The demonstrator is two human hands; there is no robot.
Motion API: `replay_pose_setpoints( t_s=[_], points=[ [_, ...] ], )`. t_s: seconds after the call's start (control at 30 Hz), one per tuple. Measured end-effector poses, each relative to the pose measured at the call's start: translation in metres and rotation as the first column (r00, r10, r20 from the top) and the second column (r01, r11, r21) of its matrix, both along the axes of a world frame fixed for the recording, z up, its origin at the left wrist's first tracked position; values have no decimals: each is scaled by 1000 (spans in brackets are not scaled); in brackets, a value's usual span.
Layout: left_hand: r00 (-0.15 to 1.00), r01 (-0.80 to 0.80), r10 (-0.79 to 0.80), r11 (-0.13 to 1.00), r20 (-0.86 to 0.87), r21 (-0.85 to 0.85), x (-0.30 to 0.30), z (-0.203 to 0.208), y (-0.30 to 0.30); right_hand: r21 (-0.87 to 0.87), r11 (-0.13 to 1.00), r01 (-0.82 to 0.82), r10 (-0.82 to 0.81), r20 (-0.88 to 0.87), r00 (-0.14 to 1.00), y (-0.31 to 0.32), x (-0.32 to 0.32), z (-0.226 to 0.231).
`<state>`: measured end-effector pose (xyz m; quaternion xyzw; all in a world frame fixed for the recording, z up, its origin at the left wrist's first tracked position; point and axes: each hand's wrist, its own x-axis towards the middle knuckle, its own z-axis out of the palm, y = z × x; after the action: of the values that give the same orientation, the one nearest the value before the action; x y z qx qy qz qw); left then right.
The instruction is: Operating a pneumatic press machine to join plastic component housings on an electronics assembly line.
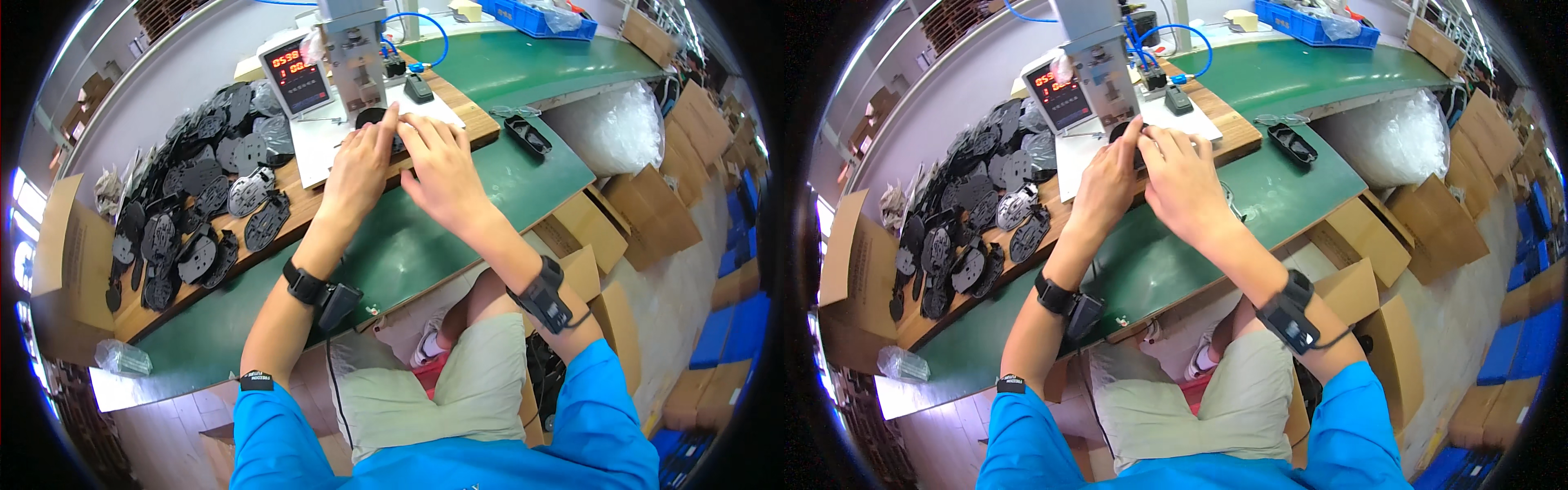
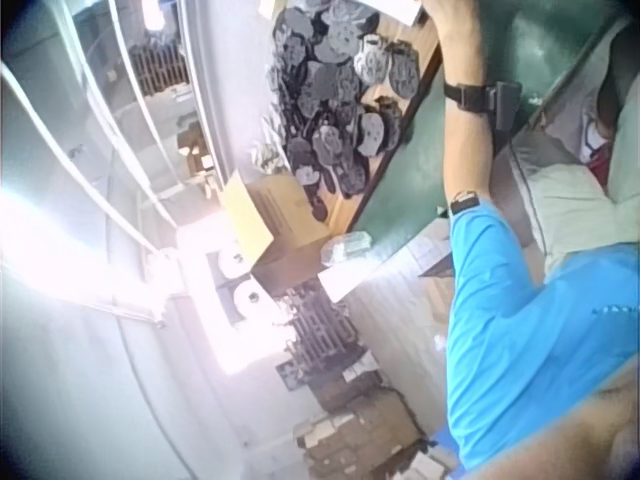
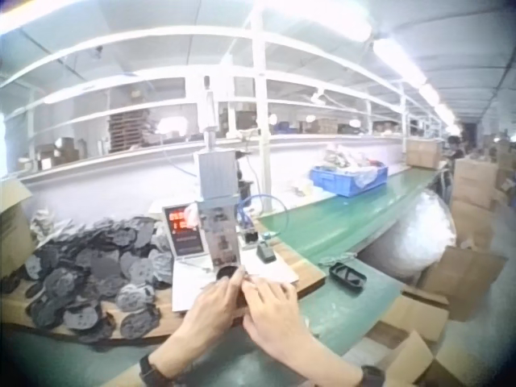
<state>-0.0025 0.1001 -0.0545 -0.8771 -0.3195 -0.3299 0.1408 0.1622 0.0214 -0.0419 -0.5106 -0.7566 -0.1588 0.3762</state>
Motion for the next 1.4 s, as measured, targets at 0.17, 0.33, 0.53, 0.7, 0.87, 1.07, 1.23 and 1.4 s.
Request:
replay_pose_setpoints(
  t_s=[0.17,0.33,0.53,0.7,0.87,1.07,1.23,1.4],
  points=[
    [997,52,-40,982,70,-179,-3,6,-5,-92,990,106,-102,46,994,43,-18,-9],
    [990,12,-12,1000,139,-5,-47,-6,-14,-63,992,106,-103,43,994,53,-24,-5],
    [721,-688,634,703,-281,-180,-123,-19,-45,-84,996,35,-39,-43,998,49,-21,-3],
    [814,-563,516,814,-266,-142,-143,-31,-61,-102,991,92,-94,-9,996,48,-26,-3],
    [843,-496,413,844,-344,-205,-128,-10,-78,-69,995,71,-73,-31,997,49,-23,-6],
    [934,-309,340,922,105,-234,-127,6,-72,-111,992,57,-61,-37,997,47,-22,-3],
    [927,-205,236,969,293,-135,-121,-7,-64,-133,989,71,-76,-36,996,47,-25,-3],
    [935,-173,201,978,293,-120,-119,-5,-62,-125,989,77,-83,-42,996,49,-23,-5]
  ],
)
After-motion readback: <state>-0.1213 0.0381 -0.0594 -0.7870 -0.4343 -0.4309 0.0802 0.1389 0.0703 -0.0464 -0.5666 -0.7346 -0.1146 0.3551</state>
